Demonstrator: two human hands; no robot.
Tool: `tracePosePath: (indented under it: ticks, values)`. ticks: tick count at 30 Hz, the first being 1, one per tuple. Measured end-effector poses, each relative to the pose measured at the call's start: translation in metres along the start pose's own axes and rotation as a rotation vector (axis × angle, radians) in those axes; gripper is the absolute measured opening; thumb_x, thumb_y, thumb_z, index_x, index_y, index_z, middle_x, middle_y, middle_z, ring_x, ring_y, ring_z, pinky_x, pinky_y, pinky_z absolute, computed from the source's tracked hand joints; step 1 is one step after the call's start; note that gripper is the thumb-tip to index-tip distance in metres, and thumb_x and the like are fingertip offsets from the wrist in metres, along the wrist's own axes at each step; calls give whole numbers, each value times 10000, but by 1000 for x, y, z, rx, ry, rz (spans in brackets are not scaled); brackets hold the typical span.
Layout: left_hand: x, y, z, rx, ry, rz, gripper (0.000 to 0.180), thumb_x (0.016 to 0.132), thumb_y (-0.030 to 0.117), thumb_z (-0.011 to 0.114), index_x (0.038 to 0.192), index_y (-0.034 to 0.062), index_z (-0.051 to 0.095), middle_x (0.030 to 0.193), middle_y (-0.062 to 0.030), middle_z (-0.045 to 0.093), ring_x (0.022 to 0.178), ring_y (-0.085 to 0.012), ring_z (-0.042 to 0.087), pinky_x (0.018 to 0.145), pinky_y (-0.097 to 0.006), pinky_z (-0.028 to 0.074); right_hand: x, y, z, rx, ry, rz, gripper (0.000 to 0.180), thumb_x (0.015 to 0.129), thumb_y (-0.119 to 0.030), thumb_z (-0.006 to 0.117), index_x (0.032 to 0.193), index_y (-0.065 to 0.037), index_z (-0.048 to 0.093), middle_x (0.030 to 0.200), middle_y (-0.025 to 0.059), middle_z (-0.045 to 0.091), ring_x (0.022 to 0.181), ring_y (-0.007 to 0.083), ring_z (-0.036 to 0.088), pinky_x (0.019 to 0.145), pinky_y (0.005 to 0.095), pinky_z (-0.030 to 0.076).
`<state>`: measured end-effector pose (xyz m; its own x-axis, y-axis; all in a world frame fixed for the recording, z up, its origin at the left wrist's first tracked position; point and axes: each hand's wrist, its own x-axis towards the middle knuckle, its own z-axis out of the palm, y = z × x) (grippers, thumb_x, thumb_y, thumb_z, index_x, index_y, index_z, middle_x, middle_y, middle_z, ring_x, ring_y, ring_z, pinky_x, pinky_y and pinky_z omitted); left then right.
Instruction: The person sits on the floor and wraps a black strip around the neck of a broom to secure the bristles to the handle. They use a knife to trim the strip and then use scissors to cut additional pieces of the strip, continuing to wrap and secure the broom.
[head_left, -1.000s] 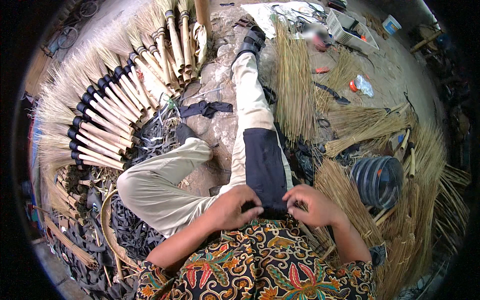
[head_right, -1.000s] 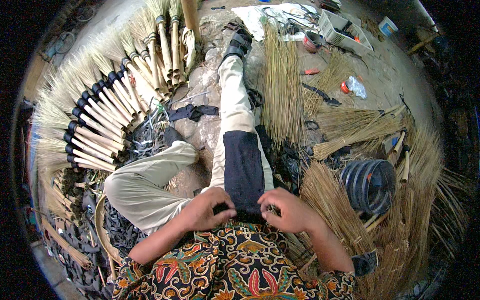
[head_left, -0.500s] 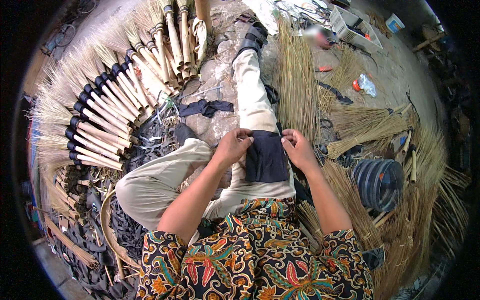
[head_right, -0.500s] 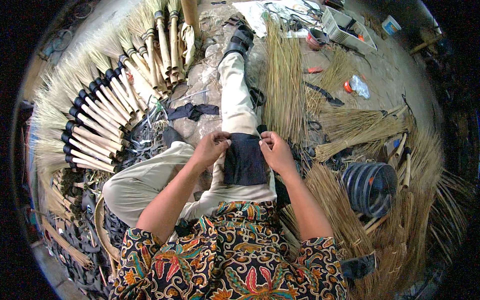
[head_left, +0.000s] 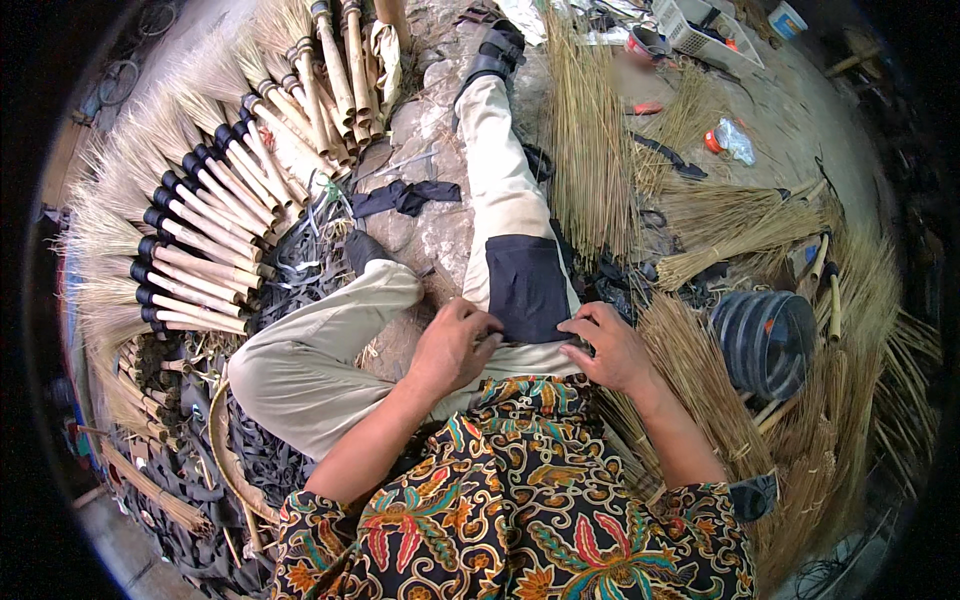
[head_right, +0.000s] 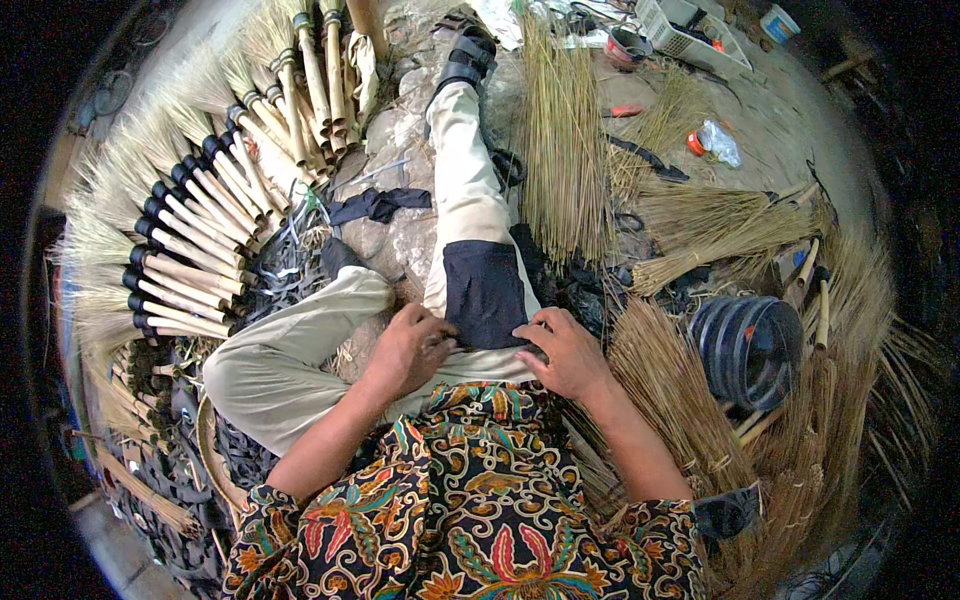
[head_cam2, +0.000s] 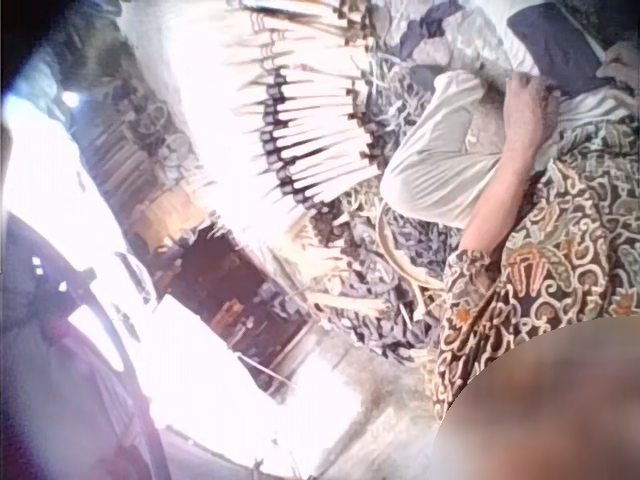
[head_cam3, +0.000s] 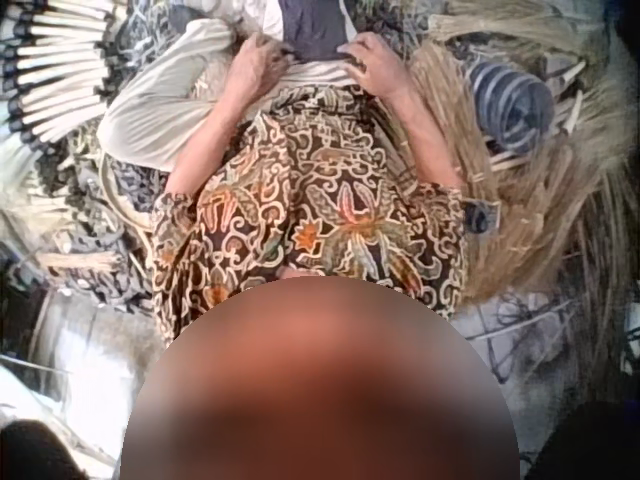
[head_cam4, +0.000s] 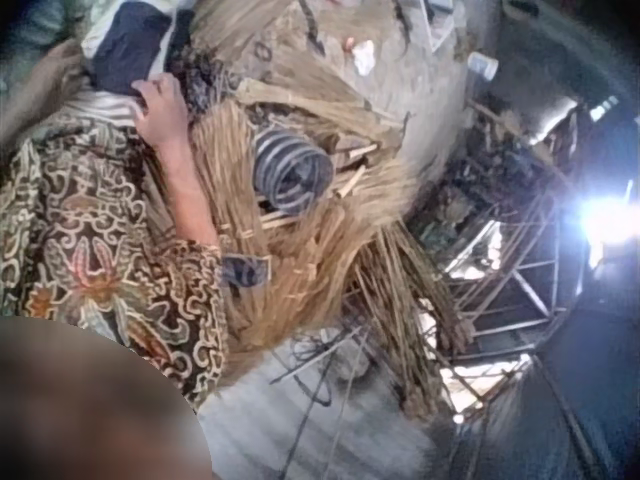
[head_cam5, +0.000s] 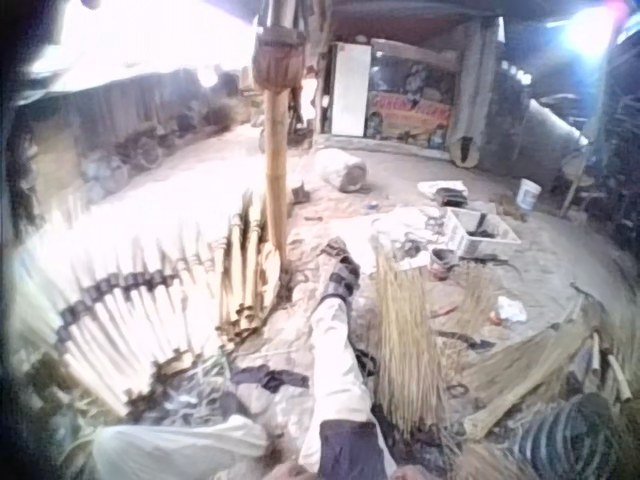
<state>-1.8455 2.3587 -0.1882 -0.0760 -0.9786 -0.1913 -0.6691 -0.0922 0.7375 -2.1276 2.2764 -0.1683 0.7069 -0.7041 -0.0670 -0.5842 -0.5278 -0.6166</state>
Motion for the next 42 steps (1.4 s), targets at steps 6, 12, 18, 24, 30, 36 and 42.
tracePosePath:
  ticks: [6,12,18,24,30,36,42]
  values:
    - [-6,9,2,63,154,175,384,818,268,843,1148,128,707,1152,-134,610,1112,-354,604,975,-458,512,-4,5,9,-35,105,-40,230,845,-114,800,1062,-70,737,1078,114,630,1030,336,636,886,422,543]
    - [11,11,11,186,140,332,296,854,205,788,1116,104,693,1146,-88,644,1125,-314,607,1000,-430,499,3,3,9,7,191,-59,164,852,-80,781,997,-50,711,1078,108,646,1022,332,639,891,416,533]
    - [1,10,6,30,69,340,219,869,139,750,1068,73,688,1028,-129,683,1066,-331,635,985,-440,503,5,-2,0,93,112,-89,140,867,-93,740,986,-47,682,1069,125,664,1023,337,632,895,427,524]
    - [23,8,0,-344,172,29,203,927,99,733,1113,27,693,994,-188,731,958,-356,708,891,-414,549,38,-1,-5,303,169,120,133,915,-120,712,1003,-29,672,943,143,689,927,336,661,850,424,531]
    - [83,-24,7,-603,174,-243,310,984,162,694,1227,-30,670,946,-145,741,857,-196,693,830,-341,560,98,23,2,371,145,296,228,958,-179,699,1103,-5,676,972,159,685,855,279,680,804,380,548]
    - [70,-38,11,-745,221,-449,429,992,246,708,1259,-71,594,989,-100,683,830,-149,633,750,-311,536,116,72,8,248,342,376,334,996,-245,687,1207,13,681,1122,165,662,856,250,659,793,360,553]
    - [39,-22,14,-843,10,-663,491,976,300,770,1205,-82,562,959,-77,652,811,-114,597,731,-275,514,195,160,51,278,368,580,392,977,-308,710,1202,13,690,1004,181,739,923,301,724,826,415,562]
